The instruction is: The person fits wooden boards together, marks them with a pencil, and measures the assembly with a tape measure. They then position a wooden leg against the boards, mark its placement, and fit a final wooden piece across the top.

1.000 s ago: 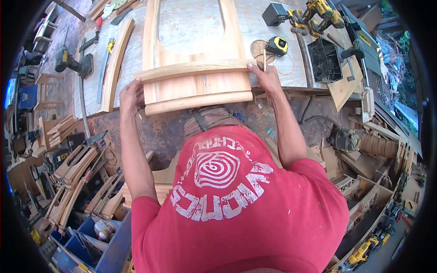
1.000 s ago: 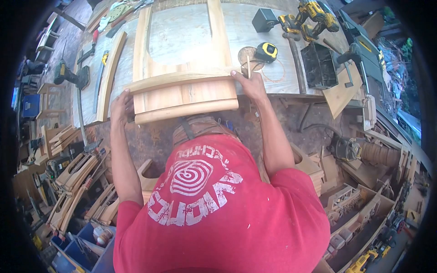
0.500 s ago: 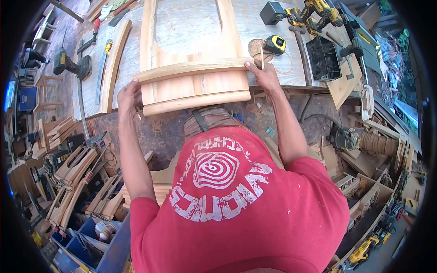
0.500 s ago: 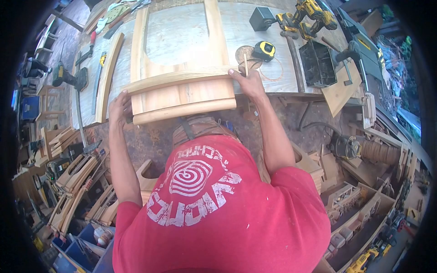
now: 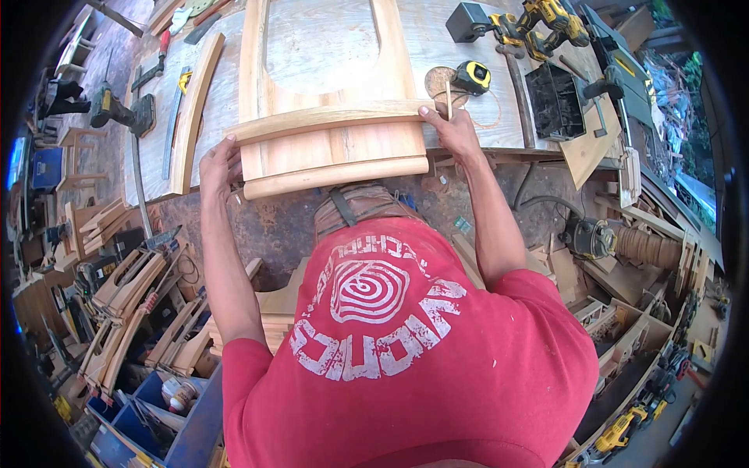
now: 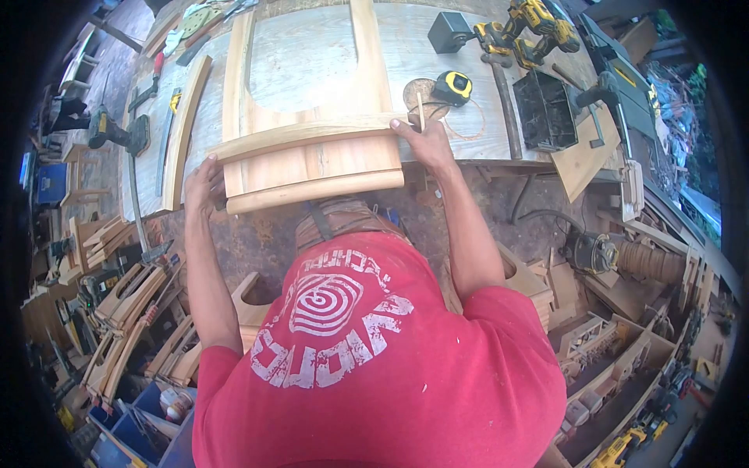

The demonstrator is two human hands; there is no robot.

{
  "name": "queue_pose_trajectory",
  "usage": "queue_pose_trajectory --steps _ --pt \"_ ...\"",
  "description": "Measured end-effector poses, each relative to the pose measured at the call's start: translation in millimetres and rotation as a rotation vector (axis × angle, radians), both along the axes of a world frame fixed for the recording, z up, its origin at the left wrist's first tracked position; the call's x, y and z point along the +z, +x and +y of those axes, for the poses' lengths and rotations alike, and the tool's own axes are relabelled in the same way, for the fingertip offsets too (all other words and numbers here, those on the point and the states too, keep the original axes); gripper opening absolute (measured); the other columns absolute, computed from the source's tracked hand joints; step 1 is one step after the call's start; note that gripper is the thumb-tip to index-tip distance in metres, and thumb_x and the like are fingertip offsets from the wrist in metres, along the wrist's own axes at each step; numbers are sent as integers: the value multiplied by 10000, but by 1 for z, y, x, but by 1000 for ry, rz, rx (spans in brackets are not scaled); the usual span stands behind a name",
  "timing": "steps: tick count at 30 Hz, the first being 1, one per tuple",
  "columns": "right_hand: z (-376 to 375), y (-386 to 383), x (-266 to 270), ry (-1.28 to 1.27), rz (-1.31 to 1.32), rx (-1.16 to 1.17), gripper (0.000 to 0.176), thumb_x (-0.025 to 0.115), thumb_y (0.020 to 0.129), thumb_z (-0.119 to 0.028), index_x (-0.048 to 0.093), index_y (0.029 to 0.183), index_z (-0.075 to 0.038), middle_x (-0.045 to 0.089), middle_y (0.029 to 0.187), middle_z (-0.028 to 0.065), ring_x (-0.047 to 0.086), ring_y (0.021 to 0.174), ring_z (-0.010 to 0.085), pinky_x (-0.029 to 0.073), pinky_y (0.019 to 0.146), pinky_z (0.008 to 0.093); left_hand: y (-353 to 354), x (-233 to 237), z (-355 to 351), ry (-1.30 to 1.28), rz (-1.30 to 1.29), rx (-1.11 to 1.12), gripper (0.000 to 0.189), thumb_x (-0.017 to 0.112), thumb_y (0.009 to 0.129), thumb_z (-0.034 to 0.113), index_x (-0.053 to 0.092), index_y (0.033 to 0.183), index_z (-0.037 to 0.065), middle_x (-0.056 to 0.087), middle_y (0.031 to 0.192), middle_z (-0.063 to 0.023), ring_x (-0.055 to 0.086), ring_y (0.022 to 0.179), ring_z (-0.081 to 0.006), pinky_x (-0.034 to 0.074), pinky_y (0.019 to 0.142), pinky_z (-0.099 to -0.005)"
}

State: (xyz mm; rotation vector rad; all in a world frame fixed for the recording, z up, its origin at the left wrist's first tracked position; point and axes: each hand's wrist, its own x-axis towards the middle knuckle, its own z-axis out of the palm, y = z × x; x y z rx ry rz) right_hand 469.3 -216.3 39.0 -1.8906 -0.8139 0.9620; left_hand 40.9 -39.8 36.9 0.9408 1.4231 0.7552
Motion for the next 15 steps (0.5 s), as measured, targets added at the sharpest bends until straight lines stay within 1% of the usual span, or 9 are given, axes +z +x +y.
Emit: queue_pose_trajectory --steps 5,12,14,15 --pt "0 3 -4 -11 -6 6 665 793 861 -391 647 1200 162 709 1108 261 667 1062 282 501 939 394 1 1 0 -2 11 1 588 755 923 370 561 1248 -79 670 1166 -178 678 1046 -233 581 833 -327" --pt "0 4 -5 -26 -20 1 693 793 853 -397 627 1228 161 697 1150 273 664 1096 294 496 958 400 1 4 0 -9 29 -4 610 746 928 371 553 1280 -89 664 1204 -192 674 1080 -248 581 871 -338" --pt "-1 5 -8 -16 -63 -16 555 789 868 -391 641 1113 84 615 976 156 562 898 212 418 789 355 3 7 -2 -8 38 -10 589 732 939 357 561 1277 -95 667 1210 -196 675 1089 -248 582 877 -341" --pt "-2 7 -16 0 -106 -34 424 786 886 -382 658 992 8 535 793 37 460 692 129 342 613 309 6 8 -3 -12 22 -22 572 723 945 347 568 1270 -98 670 1206 -197 677 1090 -247 583 877 -342"
